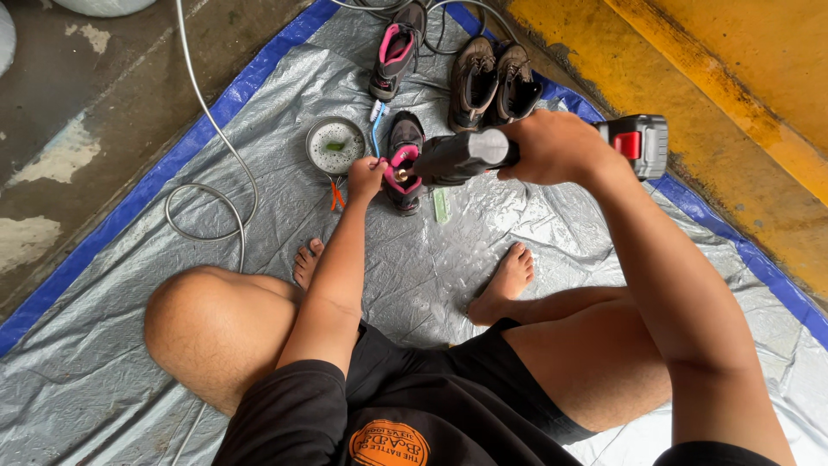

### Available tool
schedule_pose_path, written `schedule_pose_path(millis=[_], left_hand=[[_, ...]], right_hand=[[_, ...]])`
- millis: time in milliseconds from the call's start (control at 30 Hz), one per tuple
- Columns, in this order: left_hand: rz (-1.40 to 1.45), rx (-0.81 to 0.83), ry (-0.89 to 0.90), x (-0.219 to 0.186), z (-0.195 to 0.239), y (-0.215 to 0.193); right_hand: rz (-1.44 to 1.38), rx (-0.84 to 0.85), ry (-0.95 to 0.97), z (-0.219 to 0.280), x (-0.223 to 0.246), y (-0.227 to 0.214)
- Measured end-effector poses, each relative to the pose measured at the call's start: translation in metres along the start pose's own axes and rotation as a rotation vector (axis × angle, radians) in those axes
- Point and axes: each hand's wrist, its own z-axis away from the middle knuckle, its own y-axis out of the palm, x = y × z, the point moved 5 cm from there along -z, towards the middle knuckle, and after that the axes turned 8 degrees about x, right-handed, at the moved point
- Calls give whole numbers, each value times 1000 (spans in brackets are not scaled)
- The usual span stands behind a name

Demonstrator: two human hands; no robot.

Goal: The person uses a power drill with a brush attachment to scrub the exterior of a black shoe. They then switch to a manual toothbrush to clean the shoe's sole and other areas.

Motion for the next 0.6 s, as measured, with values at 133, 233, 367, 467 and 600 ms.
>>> schedule_pose_path(millis=[133,233,367,467,600], left_hand=[[74,26,67,8,-8,4],[46,13,60,7,-8,3],[-258,-33,222,-43,39,-4],[-298,36,430,-48,51,7],[-302,176,618,-67,78,12]], right_hand=[[-53,-38,7,-1,-6,-4],[-27,-14,-3,-3,-9,-2],[17,30,-18,9,2,-9],[19,47,-11,15,-2,-12],[92,-16,43,24,-4,-21]])
